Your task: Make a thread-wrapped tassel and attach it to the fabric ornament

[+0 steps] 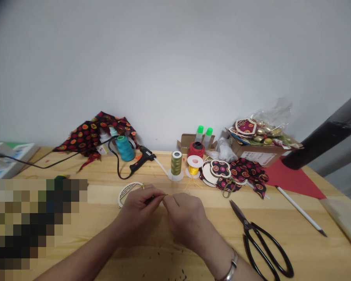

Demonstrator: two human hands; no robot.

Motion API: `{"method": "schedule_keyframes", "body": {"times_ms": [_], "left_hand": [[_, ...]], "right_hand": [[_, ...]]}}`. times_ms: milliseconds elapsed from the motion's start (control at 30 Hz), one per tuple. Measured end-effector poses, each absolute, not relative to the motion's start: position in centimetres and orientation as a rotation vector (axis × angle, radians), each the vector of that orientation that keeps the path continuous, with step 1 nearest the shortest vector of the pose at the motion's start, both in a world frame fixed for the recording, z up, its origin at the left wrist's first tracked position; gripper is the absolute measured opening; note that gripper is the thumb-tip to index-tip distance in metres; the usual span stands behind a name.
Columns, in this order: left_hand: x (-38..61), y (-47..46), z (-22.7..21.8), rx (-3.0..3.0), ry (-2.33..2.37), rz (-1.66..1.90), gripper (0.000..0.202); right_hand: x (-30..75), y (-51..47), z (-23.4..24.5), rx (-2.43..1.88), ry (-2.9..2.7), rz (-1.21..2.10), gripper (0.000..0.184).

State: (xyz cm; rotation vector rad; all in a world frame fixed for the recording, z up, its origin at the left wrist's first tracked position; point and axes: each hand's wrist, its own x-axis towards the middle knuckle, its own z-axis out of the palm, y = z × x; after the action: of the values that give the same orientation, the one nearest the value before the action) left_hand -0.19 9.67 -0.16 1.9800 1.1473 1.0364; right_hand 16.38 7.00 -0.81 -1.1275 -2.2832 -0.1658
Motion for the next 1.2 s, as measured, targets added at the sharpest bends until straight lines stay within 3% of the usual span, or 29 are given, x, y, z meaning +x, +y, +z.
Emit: {"method": "schedule_keyframes", "body": {"times_ms": [267, 367, 533, 700, 933, 1200], "left_hand": [[-0.1, 9.5, 0.4, 1.987, 1.058, 0.962, 0.020], [-0.2, 9.4, 0.9, 1.839, 0.975, 0.912, 0.016], [-0.5, 9.4, 0.8, 1.364, 0.853, 0.861, 0.008], [-0.2, 9.2, 0.0, 1.053, 0.843, 0.924, 0.019], [0.2, 9.6, 0.0, 1.062, 1.040, 1.058, 0.023], [0.2, 9.3, 0.5, 1.325, 1.230, 1.178, 0.009]], "right_hand": [[17.4, 7.6, -0.4, -0.982, -2.264, -0.326, 0.023], [17.7, 7.7, -0.1, -0.993, -2.202, -0.084, 0.023], [17.6, 8.1, 0.2, -1.076, -1.879, 0.582, 0.014], [16.5, 8.3, 0.1, -1.063, -1.586, 0.917, 0.008], [15.2, 7.7, 0.0, -1.208, -1.456, 0.970, 0.016], [14.9, 7.2, -0.4, -1.129, -1.638, 0.773, 0.019]]}}
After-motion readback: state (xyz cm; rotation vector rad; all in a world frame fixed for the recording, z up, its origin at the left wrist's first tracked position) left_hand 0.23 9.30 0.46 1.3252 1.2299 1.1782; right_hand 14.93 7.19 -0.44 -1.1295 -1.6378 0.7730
